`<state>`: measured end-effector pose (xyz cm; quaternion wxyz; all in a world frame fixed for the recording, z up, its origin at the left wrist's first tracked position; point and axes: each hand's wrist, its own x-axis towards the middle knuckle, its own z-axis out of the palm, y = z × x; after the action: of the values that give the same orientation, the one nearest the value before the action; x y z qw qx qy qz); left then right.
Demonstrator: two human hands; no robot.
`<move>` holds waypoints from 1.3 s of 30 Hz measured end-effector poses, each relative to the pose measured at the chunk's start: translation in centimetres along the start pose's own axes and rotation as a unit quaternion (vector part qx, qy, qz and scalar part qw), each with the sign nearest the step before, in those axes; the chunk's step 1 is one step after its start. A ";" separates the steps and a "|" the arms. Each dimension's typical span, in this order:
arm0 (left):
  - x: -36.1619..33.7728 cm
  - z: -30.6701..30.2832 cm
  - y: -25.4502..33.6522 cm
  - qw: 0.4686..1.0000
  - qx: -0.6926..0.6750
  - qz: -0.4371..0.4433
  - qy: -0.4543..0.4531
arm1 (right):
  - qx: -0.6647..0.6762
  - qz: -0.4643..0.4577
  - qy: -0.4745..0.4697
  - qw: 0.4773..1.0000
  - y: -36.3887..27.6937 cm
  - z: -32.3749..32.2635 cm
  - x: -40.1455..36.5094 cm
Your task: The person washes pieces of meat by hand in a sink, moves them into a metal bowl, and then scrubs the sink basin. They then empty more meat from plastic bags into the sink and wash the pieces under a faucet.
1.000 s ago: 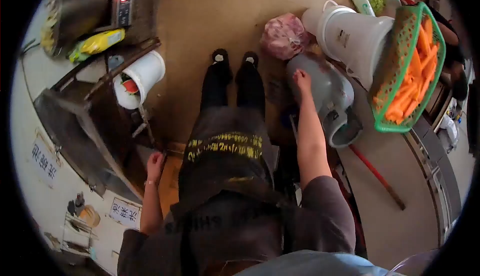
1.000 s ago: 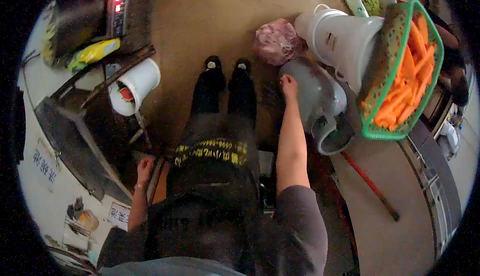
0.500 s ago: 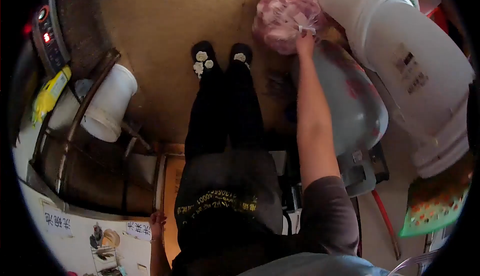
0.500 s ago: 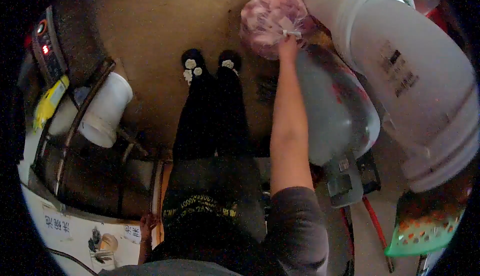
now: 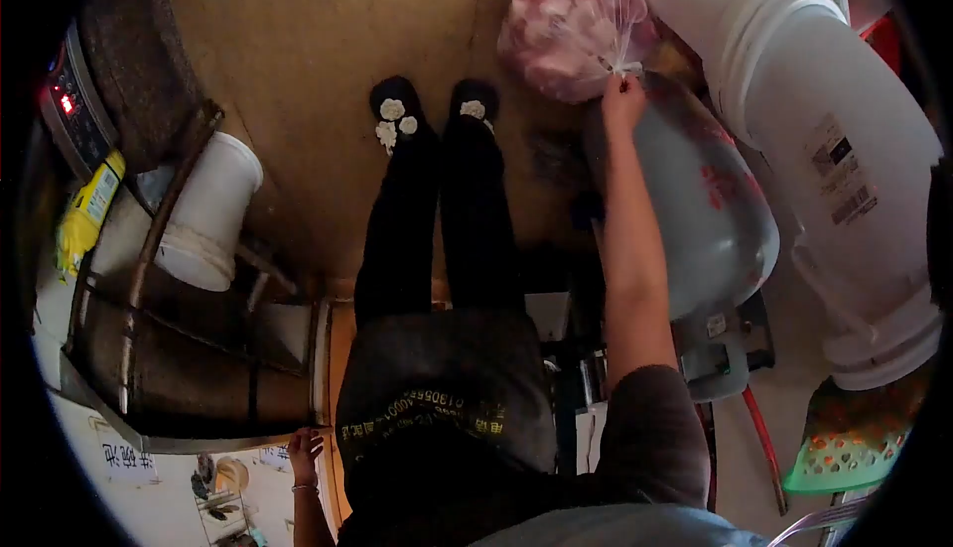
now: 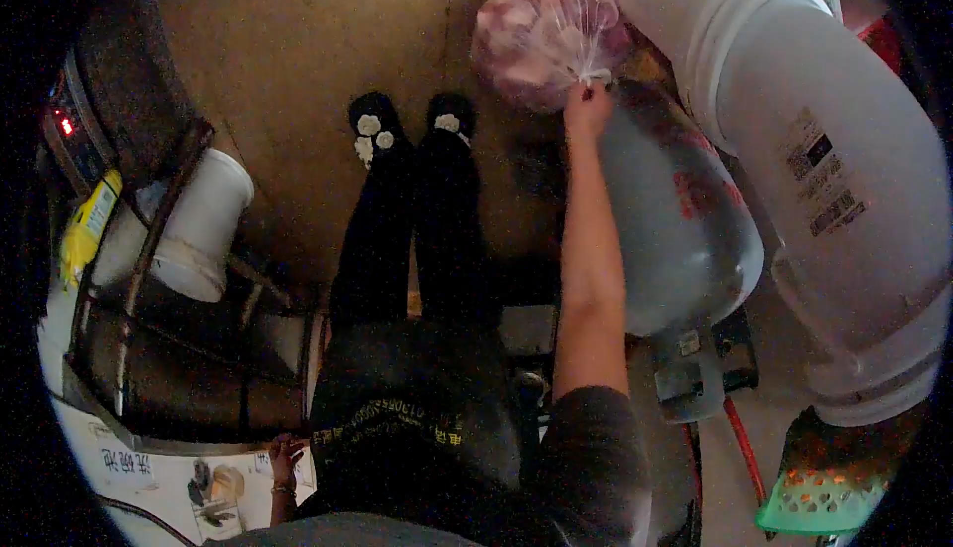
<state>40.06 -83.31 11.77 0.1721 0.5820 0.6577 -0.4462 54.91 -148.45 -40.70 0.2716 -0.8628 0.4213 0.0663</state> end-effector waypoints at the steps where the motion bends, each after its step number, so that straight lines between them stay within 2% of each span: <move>1: 0.1 0.0 0.4 1.000 -0.001 0.002 0.000 | 0.019 0.003 -0.012 1.000 -0.1 -0.3 -0.3; 5: 0.1 0.1 1.2 1.000 -0.009 0.022 -0.014 | 0.039 -0.011 -0.025 0.999 -3.7 -1.2 -3.0; 7: 0.2 -0.5 0.5 0.999 -0.015 0.028 -0.027 | 0.033 0.024 -0.025 0.999 -3.5 -2.2 -5.4; 9: 0.8 -0.5 0.3 1.000 -0.018 -0.017 0.007 | 0.096 0.085 -0.036 0.991 -1.3 -2.7 -8.3; 10: 0.9 -0.1 0.6 1.000 -0.021 -0.015 0.006 | 0.097 0.082 -0.035 0.991 -0.8 -3.2 -9.4; 12: 0.6 0.1 1.3 1.000 0.027 -0.003 -0.004 | 0.330 0.154 -0.005 0.931 -0.3 -4.2 -11.4; 13: 0.5 0.1 1.3 1.000 0.028 -0.004 -0.003 | 0.330 0.155 -0.005 0.931 0.0 -4.1 -11.2; 15: 0.8 0.3 1.4 1.000 -0.005 0.025 -0.013 | 0.377 0.310 0.129 0.863 -0.1 -3.4 -9.4; 16: 1.1 0.2 1.4 1.000 -0.004 0.028 -0.012 | 0.380 0.310 0.131 0.862 0.8 -2.2 -8.2; 17: 1.3 0.1 1.2 1.000 -0.013 0.024 -0.015 | 0.218 0.164 0.178 0.945 2.1 -0.6 -6.7; 18: 1.5 -0.2 1.0 0.999 -0.022 0.020 -0.017 | 0.042 0.011 0.216 0.975 1.8 0.3 -5.5; 19: 1.7 -0.6 0.6 0.999 -0.022 0.023 -0.016 | 0.045 0.011 0.218 0.975 1.5 0.8 -4.4; 21: 1.7 -1.2 0.2 0.999 -0.020 0.022 -0.020 | -0.125 -0.152 0.152 0.969 -2.3 0.0 -1.7; 22: 1.6 -1.1 0.2 0.999 -0.020 0.024 -0.020 | -0.124 -0.152 0.153 0.968 -1.5 0.8 -1.2; 24: 0.8 0.0 1.4 1.000 -0.013 0.007 -0.002 | 0.000 0.025 -0.033 0.999 1.5 2.7 -0.1; 25: 1.2 0.1 1.1 1.000 -0.017 0.010 -0.003 | 0.002 0.021 -0.031 0.999 2.8 3.6 0.4; 26: 1.4 0.1 0.8 1.000 -0.011 0.020 -0.020 | 0.146 0.146 -0.044 0.977 3.0 4.1 0.7; 27: 1.6 0.0 0.5 0.999 -0.004 0.029 -0.037 | 0.284 0.267 -0.056 0.919 3.2 4.4 0.8; 28: 1.8 0.0 0.2 0.999 -0.006 0.030 -0.037 | 0.285 0.265 -0.057 0.920 3.6 4.4 0.7; 30: 1.6 0.5 0.4 0.999 -0.027 0.027 -0.021 | 0.377 0.309 -0.073 0.870 1.4 2.1 -0.6; 31: 1.7 0.6 0.3 0.999 -0.030 0.027 -0.021 | 0.378 0.306 -0.075 0.871 1.2 1.3 -1.4; 33: 1.9 0.6 -0.1 0.999 -0.032 0.011 -0.038 | 0.471 0.261 -0.071 0.840 0.9 -0.8 -2.5; 37: 3.4 -0.2 -2.6 0.997 -0.050 0.020 -0.050 | 0.464 0.267 -0.024 0.844 -2.2 -4.2 -2.5; 39: 3.4 -0.1 -2.7 0.994 -0.087 0.025 -0.068 | 0.438 0.223 0.051 0.869 -3.6 -5.2 -2.3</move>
<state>36.70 -80.92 10.32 0.2771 0.5493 0.6663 -0.4214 55.56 -147.82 -34.03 0.5777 -0.5406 0.6016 -0.1099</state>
